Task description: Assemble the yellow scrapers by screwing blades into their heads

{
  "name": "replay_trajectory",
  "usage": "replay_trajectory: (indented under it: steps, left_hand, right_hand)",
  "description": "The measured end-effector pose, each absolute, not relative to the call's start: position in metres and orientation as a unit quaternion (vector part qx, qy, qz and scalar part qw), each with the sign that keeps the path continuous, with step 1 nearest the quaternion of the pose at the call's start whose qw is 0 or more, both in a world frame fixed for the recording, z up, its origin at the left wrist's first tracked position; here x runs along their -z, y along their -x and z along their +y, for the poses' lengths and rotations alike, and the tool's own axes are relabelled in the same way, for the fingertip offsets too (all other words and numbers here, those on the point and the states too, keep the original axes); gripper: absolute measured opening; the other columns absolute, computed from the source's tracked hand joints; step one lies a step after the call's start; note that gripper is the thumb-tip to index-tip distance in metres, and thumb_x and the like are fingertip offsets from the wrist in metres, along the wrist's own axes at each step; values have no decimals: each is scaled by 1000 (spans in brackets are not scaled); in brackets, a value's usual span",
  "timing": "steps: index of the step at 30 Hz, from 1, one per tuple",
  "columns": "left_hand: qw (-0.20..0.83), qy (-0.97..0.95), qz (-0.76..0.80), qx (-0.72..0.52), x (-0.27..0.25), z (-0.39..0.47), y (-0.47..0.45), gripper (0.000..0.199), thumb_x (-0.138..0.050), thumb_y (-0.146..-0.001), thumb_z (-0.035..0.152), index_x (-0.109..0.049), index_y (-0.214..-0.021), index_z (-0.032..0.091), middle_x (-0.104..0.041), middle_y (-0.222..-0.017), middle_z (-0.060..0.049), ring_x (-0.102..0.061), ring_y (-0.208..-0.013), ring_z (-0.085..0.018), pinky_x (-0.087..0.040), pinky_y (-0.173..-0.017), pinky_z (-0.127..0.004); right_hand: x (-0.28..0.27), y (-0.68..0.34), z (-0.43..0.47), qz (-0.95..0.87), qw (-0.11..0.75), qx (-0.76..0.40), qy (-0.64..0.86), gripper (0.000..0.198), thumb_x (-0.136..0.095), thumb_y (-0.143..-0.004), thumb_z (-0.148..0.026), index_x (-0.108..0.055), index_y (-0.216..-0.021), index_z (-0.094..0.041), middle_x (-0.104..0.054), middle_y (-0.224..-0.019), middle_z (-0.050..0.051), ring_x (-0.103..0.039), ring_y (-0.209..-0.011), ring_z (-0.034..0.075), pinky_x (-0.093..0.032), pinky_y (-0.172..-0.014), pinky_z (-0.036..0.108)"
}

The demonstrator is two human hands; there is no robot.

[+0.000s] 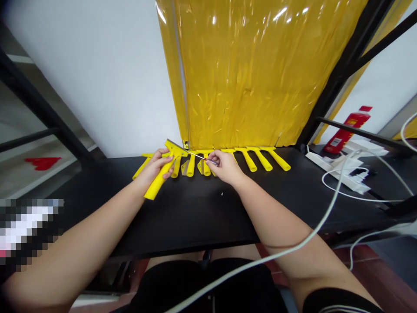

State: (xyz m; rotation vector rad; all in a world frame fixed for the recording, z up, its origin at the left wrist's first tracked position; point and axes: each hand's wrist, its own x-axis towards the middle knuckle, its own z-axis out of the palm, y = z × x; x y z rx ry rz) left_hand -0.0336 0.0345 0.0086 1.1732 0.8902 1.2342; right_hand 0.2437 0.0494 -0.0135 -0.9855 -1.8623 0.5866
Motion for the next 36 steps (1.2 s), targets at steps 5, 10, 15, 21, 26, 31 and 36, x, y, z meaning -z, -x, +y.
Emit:
replay_trajectory:
  steps: [5,10,15,21,26,31,36]
  left_hand:
    - [576,-506,379,-518,-8,30,32,47,-77,-80,28,-42,-112,30,-61,-56,6,-48,-35,-11,-33,-38,-17]
    - [579,-506,371,-520,-8,28,33,44,-76,-81,27,-44,-111,30,-60,-57,6,-50,-37,-11,-33,-37,-17]
    - [582,-500,369,-524,-8,29,33,46,-78,-79,26,-46,-111,29,-59,-61,6,-56,-43,-12,-33,-37,-16]
    - [586,-500,358,-528,-4,32,33,48,-79,-76,26,-46,-110,28,-58,-58,8,-54,-38,-12,-31,-35,-16]
    - [566,-517,355,-535,-6,27,29,48,-81,-75,26,-46,-108,27,-63,-70,6,-57,-40,-11,-37,-34,-17]
    - [493,-576,363,-541,-4,18,19,42,-82,-74,22,-49,-101,23,-65,-111,-1,-63,-49,-7,-43,-33,-17]
    - [457,-602,364,-545,0,18,16,38,-81,-73,17,-54,-99,21,-62,-130,-7,-62,-51,-4,-44,-33,-17]
  right_hand:
    - [15,-243,49,-762,445,-234,408,19,-69,-88,-37,-67,-92,-18,-66,-78,3,-56,-64,14,-47,-60,28]
    - [14,-241,46,-758,444,-256,404,18,-70,-87,-36,-66,-91,-19,-66,-77,3,-59,-64,15,-48,-59,28]
    - [12,-239,43,-754,442,-266,407,18,-71,-86,-36,-66,-90,-20,-66,-76,3,-61,-64,16,-50,-58,29]
    - [13,-240,46,-756,432,-252,422,18,-72,-85,-36,-67,-90,-20,-68,-77,3,-62,-65,16,-51,-60,30]
    - [11,-240,46,-745,427,-256,445,17,-71,-87,-37,-67,-89,-20,-68,-74,3,-63,-61,17,-50,-59,30]
    - [14,-235,49,-713,394,-355,459,36,-52,-101,-50,-63,-85,-20,-55,-53,-2,-55,-45,15,-46,-53,30]
    - [20,-234,55,-673,451,-441,386,39,-67,-91,-58,-49,-98,-24,-47,-55,-10,-49,-44,12,-43,-50,26]
